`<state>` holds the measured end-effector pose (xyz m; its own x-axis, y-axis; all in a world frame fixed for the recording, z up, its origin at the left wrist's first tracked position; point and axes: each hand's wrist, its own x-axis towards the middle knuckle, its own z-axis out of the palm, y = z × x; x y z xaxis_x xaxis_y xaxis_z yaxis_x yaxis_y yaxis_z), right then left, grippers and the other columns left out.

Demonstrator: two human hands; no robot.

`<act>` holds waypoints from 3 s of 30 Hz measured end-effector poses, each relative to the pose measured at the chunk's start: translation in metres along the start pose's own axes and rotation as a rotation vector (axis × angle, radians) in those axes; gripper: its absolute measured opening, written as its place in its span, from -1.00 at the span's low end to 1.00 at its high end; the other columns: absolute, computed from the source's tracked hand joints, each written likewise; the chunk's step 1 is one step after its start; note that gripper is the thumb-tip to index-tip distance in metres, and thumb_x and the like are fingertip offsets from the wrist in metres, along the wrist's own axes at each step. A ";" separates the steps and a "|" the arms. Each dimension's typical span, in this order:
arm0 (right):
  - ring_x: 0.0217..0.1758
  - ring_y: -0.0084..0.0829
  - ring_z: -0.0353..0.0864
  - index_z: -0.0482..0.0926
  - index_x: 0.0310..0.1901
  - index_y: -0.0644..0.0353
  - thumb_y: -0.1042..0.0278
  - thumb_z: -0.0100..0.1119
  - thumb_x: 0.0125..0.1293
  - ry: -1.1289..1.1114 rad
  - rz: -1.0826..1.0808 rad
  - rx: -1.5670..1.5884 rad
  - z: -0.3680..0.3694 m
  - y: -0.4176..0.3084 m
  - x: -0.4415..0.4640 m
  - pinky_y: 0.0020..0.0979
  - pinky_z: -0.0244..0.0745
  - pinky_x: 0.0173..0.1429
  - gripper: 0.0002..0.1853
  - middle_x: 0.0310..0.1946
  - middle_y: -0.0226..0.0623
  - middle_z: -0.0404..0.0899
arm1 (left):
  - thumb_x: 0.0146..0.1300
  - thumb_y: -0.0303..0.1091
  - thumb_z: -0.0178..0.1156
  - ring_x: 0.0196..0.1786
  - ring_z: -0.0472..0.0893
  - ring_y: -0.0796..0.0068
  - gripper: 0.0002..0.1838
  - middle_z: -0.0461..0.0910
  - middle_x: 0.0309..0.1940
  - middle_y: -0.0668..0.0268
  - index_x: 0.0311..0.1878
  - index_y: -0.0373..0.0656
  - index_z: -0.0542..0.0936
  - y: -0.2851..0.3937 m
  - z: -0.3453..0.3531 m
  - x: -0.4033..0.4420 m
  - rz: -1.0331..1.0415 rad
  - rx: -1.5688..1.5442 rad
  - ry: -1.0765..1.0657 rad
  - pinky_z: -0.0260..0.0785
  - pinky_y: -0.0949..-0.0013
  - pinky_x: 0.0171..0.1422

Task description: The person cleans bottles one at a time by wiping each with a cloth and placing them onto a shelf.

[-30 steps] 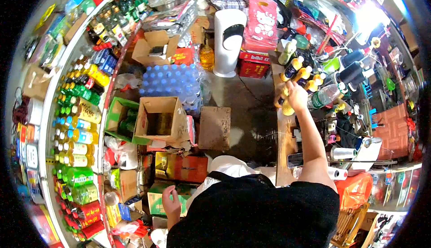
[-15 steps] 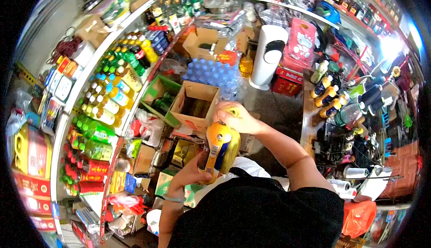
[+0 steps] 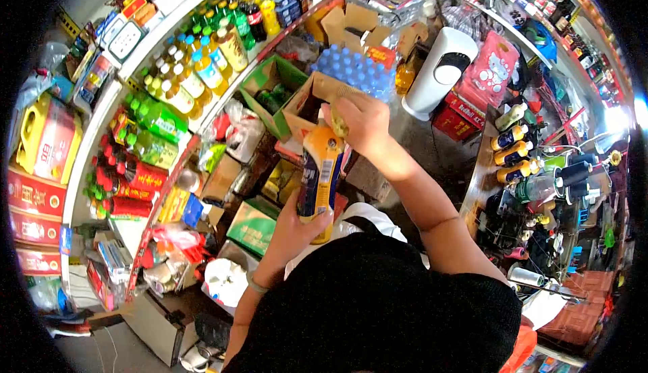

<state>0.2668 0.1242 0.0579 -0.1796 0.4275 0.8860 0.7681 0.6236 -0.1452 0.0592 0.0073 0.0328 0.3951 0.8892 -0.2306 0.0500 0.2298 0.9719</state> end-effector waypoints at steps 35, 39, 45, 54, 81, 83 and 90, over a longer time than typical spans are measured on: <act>0.29 -0.19 0.32 0.57 -0.04 -0.03 0.27 0.36 -0.12 -0.255 -0.247 0.250 -0.013 -0.044 -0.052 0.12 -0.08 0.32 -0.52 0.04 -0.45 0.53 | 0.06 -0.14 0.33 -0.05 0.55 0.32 -0.35 0.55 -0.11 0.16 0.14 -0.28 0.34 0.017 -0.011 -0.008 0.036 0.242 0.059 0.37 0.32 0.07; 0.30 -0.10 0.30 0.57 -0.13 0.02 0.31 0.17 0.06 -0.288 -0.158 0.123 -0.021 -0.045 -0.018 0.08 -0.30 0.42 -0.72 -0.01 -0.37 0.54 | -0.04 -0.01 0.37 -0.21 0.64 0.07 -0.32 0.60 -0.27 0.04 0.04 -0.25 0.39 0.018 -0.005 -0.010 0.147 0.630 0.250 0.47 0.22 -0.13; 0.03 -0.20 0.53 0.59 -0.24 0.06 0.34 0.08 0.15 -0.406 0.085 0.043 -0.019 -0.042 0.030 0.09 -0.07 0.35 -0.83 -0.42 -0.36 0.62 | -0.07 -0.02 0.39 -0.20 0.63 0.07 -0.32 0.61 -0.25 0.07 0.04 -0.24 0.42 0.006 -0.001 -0.012 0.262 0.816 0.383 0.48 0.23 -0.14; 0.22 -0.15 0.32 0.67 -0.16 -0.07 0.12 0.07 0.10 -0.104 -0.306 0.236 -0.001 -0.070 -0.020 -0.05 0.13 0.29 -0.70 -0.01 -0.45 0.55 | -0.04 -0.20 0.41 -0.15 0.63 0.21 -0.41 0.59 -0.22 0.10 0.04 -0.22 0.41 0.011 -0.017 -0.010 0.262 0.352 0.248 0.44 0.30 -0.07; 0.11 -0.18 0.50 0.22 0.26 0.31 -0.61 -0.35 0.15 -0.092 0.991 2.286 -0.003 -0.051 0.038 -0.13 0.46 0.17 0.02 0.12 -0.02 0.42 | 0.07 -0.02 0.33 -0.09 0.61 0.32 -0.20 0.55 -0.07 0.11 0.25 -0.30 0.24 0.008 -0.011 -0.009 -0.110 -0.639 -0.519 0.47 0.30 0.02; -0.05 -0.22 0.59 0.38 0.13 0.30 -0.59 -0.40 0.18 -0.118 1.207 1.993 0.001 -0.059 0.030 -0.21 0.53 0.08 -0.03 -0.03 -0.07 0.54 | 0.11 -0.15 0.34 -0.07 0.58 0.40 -0.28 0.53 -0.04 0.17 0.23 -0.33 0.27 0.010 -0.007 -0.009 -0.052 -0.564 -0.317 0.43 0.31 0.08; -0.06 -0.18 0.58 0.47 0.06 0.14 -0.60 -0.20 0.11 -0.184 1.447 2.066 0.012 -0.084 -0.009 -0.14 0.53 0.04 -0.12 -0.21 -0.20 0.58 | 0.13 -0.30 0.33 -0.09 0.53 0.52 -0.48 0.55 -0.12 0.24 0.07 -0.36 0.39 0.024 -0.010 -0.009 0.163 -0.151 0.029 0.38 0.39 0.08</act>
<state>0.1964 0.0756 0.0565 -0.4492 0.8903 -0.0750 -0.7847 -0.4333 -0.4433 0.0473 0.0090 0.0573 0.3603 0.9299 -0.0743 -0.1515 0.1369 0.9789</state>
